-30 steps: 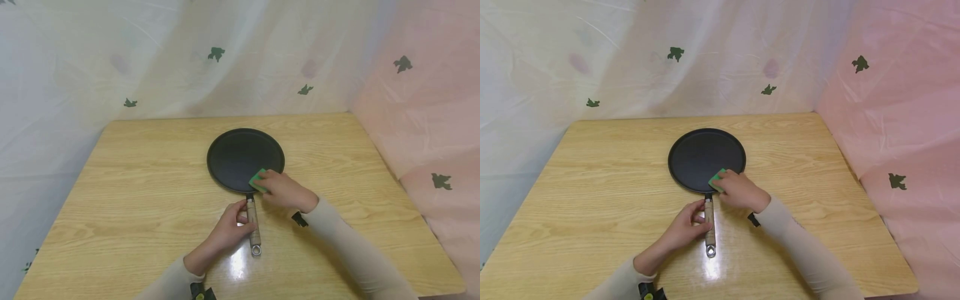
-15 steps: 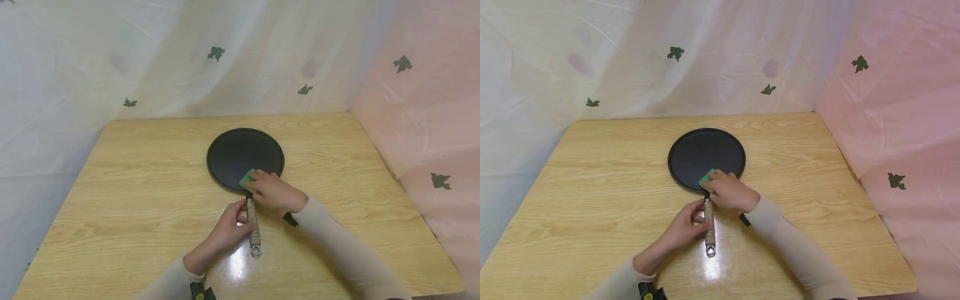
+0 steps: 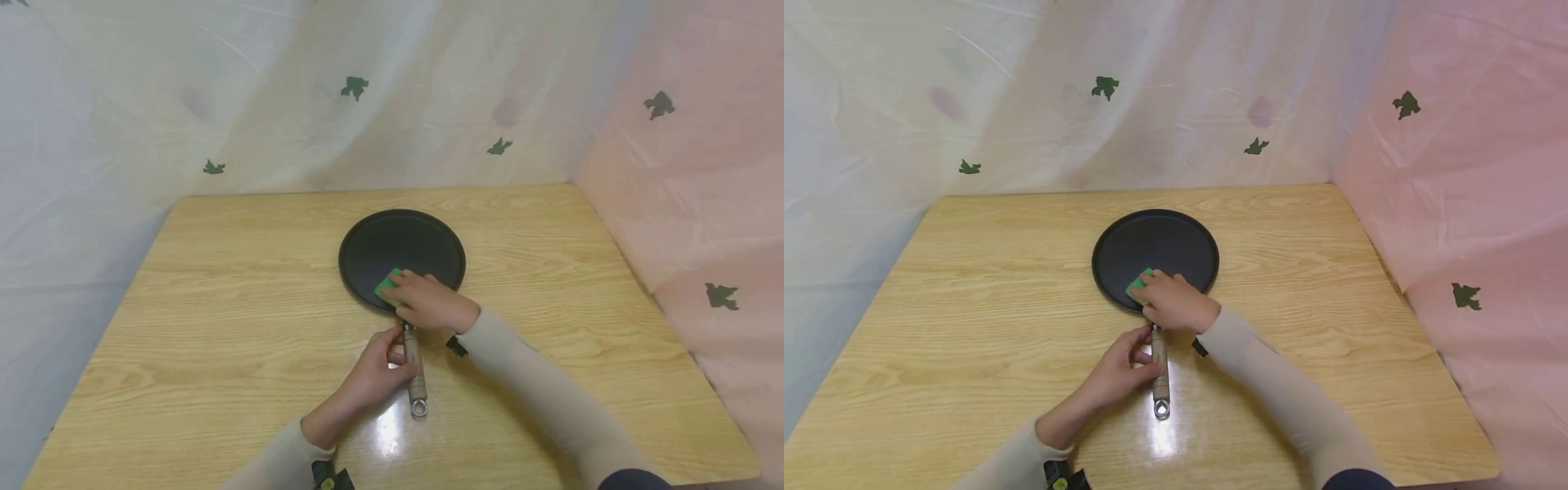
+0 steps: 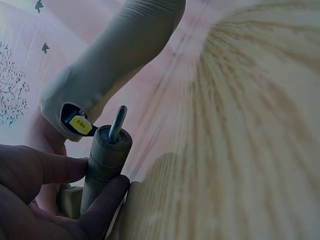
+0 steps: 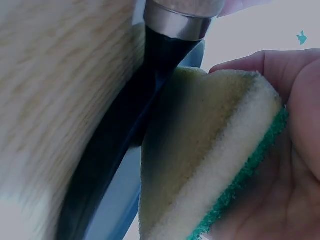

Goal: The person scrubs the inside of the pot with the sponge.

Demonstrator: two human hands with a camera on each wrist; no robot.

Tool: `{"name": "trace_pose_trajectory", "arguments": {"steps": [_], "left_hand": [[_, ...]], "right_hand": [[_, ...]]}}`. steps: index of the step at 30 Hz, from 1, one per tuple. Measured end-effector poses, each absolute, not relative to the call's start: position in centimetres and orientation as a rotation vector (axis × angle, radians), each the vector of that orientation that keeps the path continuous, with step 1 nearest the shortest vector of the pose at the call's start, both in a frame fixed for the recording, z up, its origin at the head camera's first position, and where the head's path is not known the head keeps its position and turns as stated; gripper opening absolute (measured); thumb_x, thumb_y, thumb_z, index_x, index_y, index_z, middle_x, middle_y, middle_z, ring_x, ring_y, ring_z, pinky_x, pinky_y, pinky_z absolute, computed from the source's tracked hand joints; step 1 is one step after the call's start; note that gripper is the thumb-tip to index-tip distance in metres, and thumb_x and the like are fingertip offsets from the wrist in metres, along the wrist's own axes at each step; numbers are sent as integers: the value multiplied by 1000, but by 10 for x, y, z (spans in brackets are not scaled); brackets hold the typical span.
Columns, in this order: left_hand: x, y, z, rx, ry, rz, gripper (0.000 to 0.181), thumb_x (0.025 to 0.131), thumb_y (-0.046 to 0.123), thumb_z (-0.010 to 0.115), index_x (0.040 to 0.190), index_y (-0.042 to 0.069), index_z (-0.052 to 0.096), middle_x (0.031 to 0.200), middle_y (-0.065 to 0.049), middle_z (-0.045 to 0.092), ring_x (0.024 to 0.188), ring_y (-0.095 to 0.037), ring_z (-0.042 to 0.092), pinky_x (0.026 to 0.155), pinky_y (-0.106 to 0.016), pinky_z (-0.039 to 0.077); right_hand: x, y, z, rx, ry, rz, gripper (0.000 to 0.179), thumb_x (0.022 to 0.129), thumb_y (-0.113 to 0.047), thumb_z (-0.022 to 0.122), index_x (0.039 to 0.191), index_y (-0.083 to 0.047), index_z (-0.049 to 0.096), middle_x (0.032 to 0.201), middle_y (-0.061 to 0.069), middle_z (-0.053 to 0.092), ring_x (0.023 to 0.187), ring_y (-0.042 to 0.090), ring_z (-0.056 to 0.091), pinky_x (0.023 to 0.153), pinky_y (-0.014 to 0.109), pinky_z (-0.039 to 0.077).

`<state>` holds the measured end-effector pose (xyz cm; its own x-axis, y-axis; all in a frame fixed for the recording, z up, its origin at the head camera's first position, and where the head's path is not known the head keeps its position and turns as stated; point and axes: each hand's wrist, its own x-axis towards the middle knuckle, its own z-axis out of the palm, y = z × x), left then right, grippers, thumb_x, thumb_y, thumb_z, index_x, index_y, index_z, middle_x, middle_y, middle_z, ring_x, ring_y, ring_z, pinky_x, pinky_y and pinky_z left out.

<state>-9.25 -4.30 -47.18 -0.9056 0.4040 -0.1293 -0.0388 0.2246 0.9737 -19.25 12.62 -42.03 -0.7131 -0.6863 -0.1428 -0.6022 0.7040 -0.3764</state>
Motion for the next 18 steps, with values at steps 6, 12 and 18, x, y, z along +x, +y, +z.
{"name": "trace_pose_trajectory", "arguments": {"steps": [6,12,18], "left_hand": [[-92,-43,-471,340,2144,1726,72,92,4,76,151,-16,39,136,-28,49,105,-34,70,79,-27,59],[-92,-42,-470,348,2138,1749,72,90,1,76,150,-19,39,136,-29,49,103,-34,70,78,-27,60],[-90,-42,-467,339,2128,1779,73,89,0,76,149,-19,39,136,-29,49,102,-34,70,78,-28,60]], "right_hand": [[-201,114,-420,-999,2624,-414,50,106,-14,49,156,-7,50,163,22,41,155,43,30,116,72,32],[-209,107,-420,-955,2590,-396,52,107,-13,49,159,-8,47,166,21,35,157,42,23,118,72,27],[-220,97,-421,-974,2584,-394,52,108,-13,49,159,-7,46,166,22,35,156,44,24,117,74,27]]}}
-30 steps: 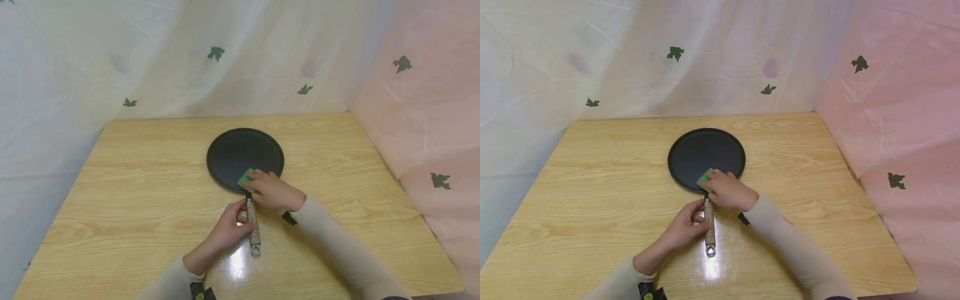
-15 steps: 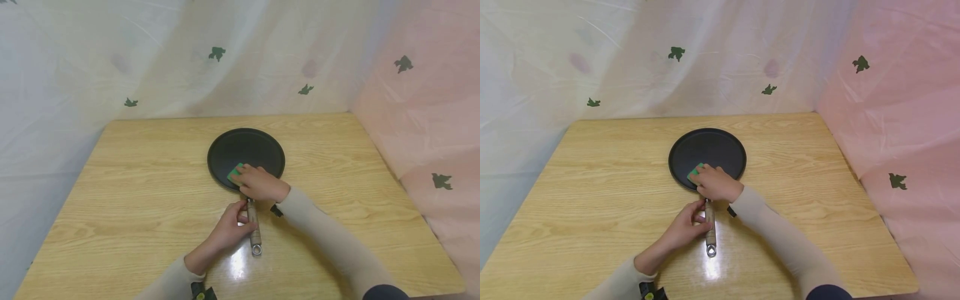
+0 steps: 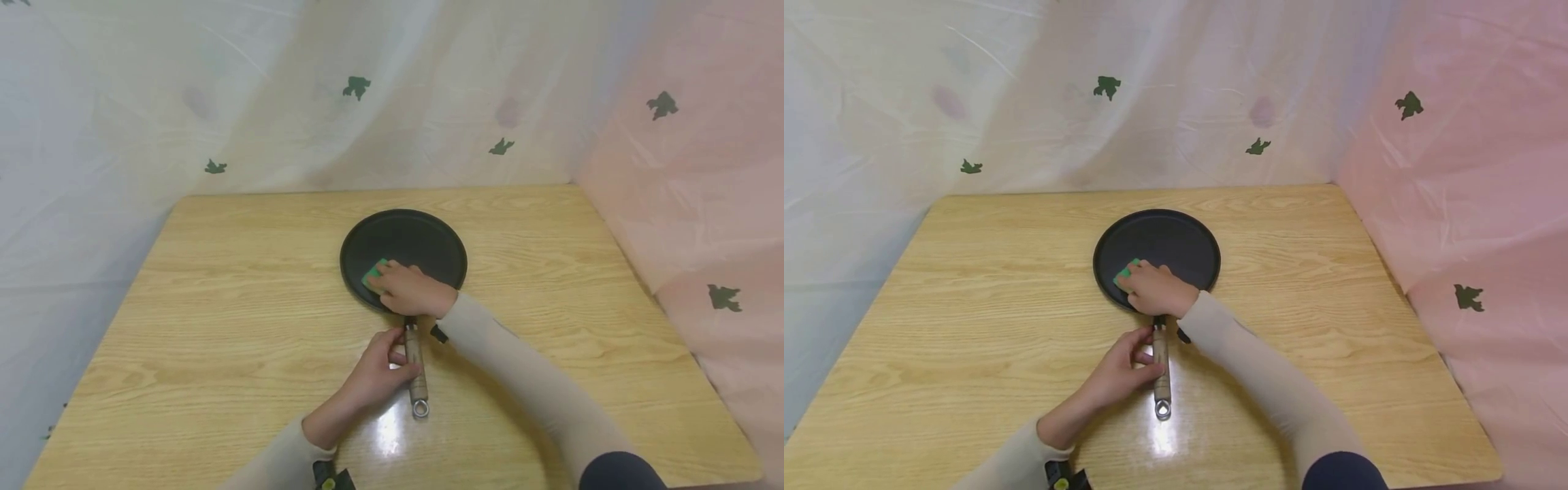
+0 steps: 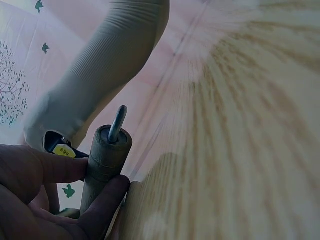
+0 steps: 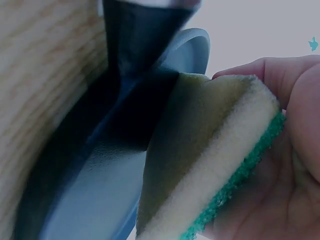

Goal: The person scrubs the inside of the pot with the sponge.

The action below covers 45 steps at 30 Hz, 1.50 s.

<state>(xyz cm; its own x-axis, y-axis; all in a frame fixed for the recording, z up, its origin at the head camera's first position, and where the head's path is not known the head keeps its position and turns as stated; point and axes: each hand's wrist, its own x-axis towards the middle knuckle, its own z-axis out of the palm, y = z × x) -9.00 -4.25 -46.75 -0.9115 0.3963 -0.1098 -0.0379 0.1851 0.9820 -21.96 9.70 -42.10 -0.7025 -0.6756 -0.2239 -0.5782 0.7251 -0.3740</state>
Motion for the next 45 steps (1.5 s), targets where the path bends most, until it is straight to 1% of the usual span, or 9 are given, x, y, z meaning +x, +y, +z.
{"name": "trace_pose_trajectory", "arguments": {"steps": [6,11,16,19,27,32,35,41,45], "left_hand": [[-90,-43,-468,353,2137,1770,73,89,0,76,150,-19,38,136,-29,49,102,-33,70,78,-28,60],[-93,-43,-472,362,2159,1736,74,89,2,76,150,-18,39,135,-29,50,101,-30,69,79,-25,58],[-94,-43,-475,367,2170,1716,75,90,3,75,151,-18,37,136,-29,49,101,-28,68,79,-22,55],[-94,-43,-475,370,2169,1727,75,90,2,75,151,-18,37,136,-29,49,101,-29,68,79,-23,56],[-95,-45,-473,354,2169,1716,76,91,3,75,152,-17,37,139,-30,48,102,-29,68,81,-23,55],[-95,-44,-473,350,2169,1713,76,90,3,76,152,-17,37,139,-29,49,102,-28,68,81,-24,55],[-95,-43,-473,350,2170,1715,76,90,4,77,152,-17,37,138,-28,50,102,-29,68,80,-23,55],[-94,-42,-473,346,2167,1720,76,90,3,77,152,-17,38,137,-28,51,102,-28,68,80,-23,55],[-94,-43,-473,337,2174,1712,76,90,3,77,152,-17,38,137,-28,51,102,-28,68,80,-24,56]], "right_hand": [[-230,89,-422,-952,2583,-366,52,109,-15,49,160,-8,44,167,25,30,156,44,24,117,74,28],[-238,85,-421,-922,2582,-365,53,109,-17,51,160,-10,44,168,24,30,156,42,25,118,73,28],[-245,82,-420,-881,2565,-365,53,110,-18,52,162,-12,42,169,21,28,158,40,20,121,70,23],[-250,80,-419,-870,2556,-373,54,110,-18,52,162,-13,41,170,20,26,159,40,17,122,69,21],[-270,75,-419,-849,2578,-355,55,111,-20,51,163,-13,38,171,20,24,160,36,19,123,66,24],[-281,76,-418,-812,2576,-365,55,111,-20,50,164,-14,37,172,19,23,160,36,16,124,66,21],[-288,78,-419,-806,2579,-395,54,111,-20,49,164,-15,38,172,16,24,160,35,17,125,65,19],[-299,87,-424,-808,2594,-466,51,111,-19,49,161,-17,44,171,14,26,160,33,20,127,58,18],[-301,89,-424,-806,2575,-510,50,111,-22,49,161,-17,44,172,14,24,160,35,19,127,60,16]]}}
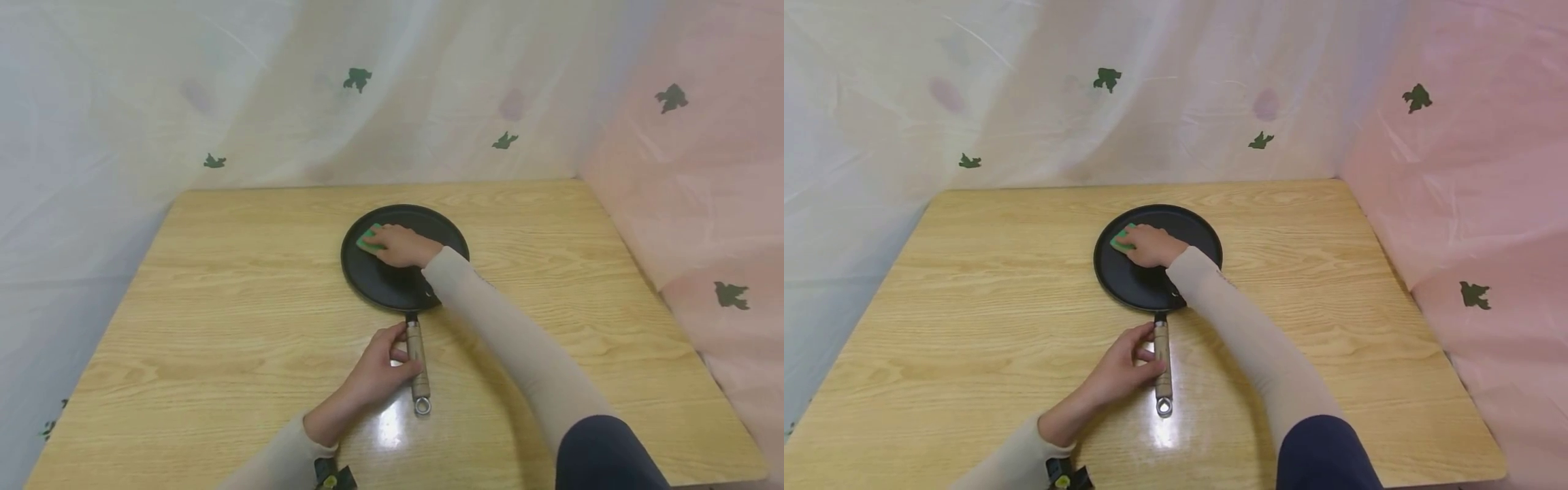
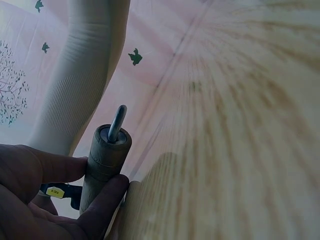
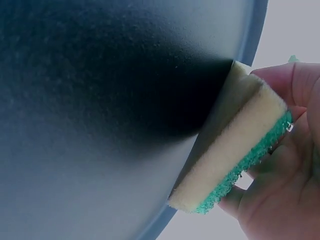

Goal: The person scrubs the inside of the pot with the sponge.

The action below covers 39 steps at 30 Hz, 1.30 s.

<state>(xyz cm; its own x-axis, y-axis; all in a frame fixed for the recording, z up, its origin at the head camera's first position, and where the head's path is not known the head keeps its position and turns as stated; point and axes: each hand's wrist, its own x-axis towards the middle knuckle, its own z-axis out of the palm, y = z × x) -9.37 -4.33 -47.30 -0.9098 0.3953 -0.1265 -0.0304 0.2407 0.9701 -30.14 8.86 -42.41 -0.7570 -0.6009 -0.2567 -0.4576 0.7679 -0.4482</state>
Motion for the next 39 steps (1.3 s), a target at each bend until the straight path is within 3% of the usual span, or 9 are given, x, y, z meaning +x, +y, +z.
{"name": "trace_pose_trajectory", "arguments": {"steps": [28,39], "left_hand": [[-93,-44,-471,321,2131,1746,76,89,0,78,151,-18,39,137,-29,49,103,-30,69,79,-24,58],[-92,-44,-468,324,2152,1754,75,88,-1,78,150,-18,39,135,-28,51,102,-30,69,78,-24,57]], "right_hand": [[-314,128,-428,-704,2606,-573,51,111,-20,48,161,-13,43,173,14,22,159,41,17,128,59,13],[-315,147,-422,-674,2657,-534,48,110,-17,49,157,-7,48,168,20,32,157,38,26,128,54,19]]}}
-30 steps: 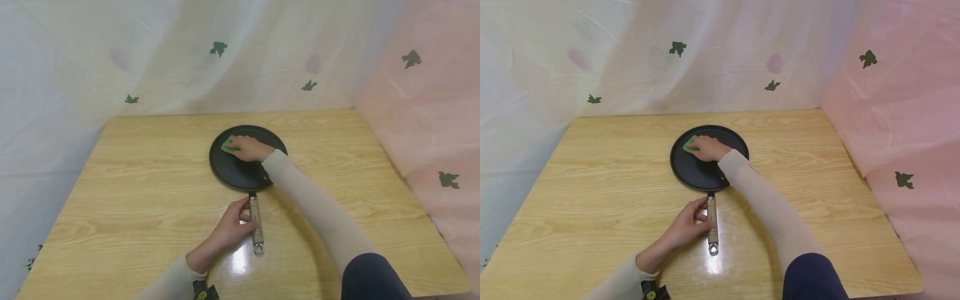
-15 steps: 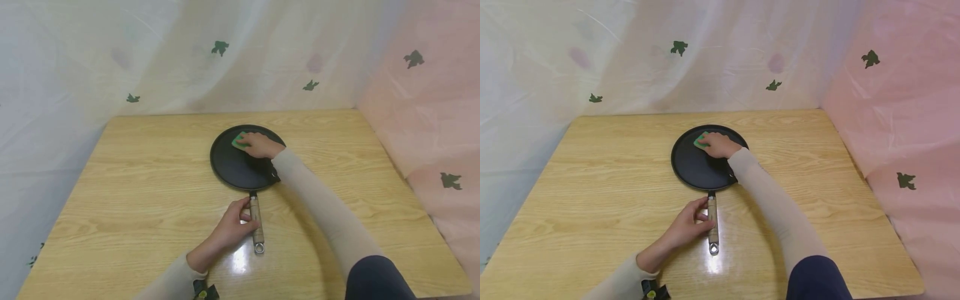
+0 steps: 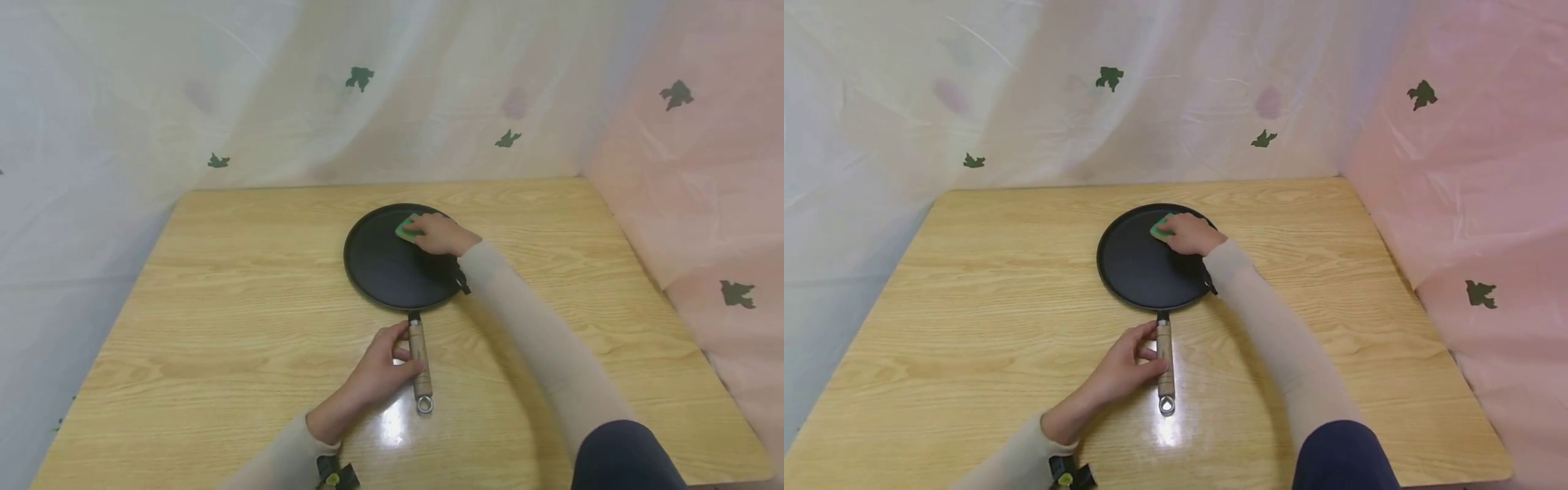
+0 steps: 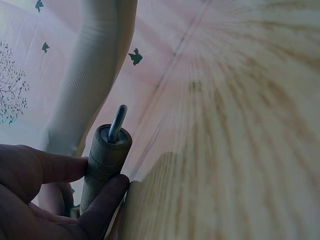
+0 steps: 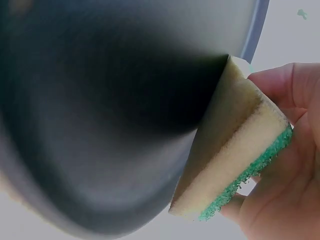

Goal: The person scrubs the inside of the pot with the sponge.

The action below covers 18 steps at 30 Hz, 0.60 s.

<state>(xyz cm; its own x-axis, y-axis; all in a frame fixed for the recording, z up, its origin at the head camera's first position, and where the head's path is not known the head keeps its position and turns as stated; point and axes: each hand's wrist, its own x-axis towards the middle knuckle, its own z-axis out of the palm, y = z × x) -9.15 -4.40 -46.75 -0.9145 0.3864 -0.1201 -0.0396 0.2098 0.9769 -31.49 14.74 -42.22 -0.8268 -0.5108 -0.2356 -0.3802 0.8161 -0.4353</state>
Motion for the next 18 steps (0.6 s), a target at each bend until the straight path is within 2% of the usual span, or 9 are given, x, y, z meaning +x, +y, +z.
{"name": "trace_pose_trajectory", "arguments": {"steps": [9,15,18], "left_hand": [[-91,-45,-466,320,2147,1745,75,89,0,78,151,-17,39,136,-28,50,103,-31,69,79,-25,57],[-92,-45,-467,325,2132,1759,75,89,-1,77,151,-17,39,136,-28,50,104,-32,69,79,-23,55],[-92,-46,-468,326,2131,1766,75,89,-1,77,151,-17,39,136,-28,50,103,-32,69,78,-22,55]], "right_hand": [[-305,167,-421,-679,2662,-523,48,110,-15,48,156,-3,47,167,26,31,154,46,28,126,58,21],[-295,172,-418,-647,2695,-528,44,111,-20,49,151,-1,54,158,23,47,151,44,36,125,57,26],[-291,174,-416,-643,2694,-522,44,111,-20,49,150,-1,55,156,23,51,150,44,38,124,57,28]]}}
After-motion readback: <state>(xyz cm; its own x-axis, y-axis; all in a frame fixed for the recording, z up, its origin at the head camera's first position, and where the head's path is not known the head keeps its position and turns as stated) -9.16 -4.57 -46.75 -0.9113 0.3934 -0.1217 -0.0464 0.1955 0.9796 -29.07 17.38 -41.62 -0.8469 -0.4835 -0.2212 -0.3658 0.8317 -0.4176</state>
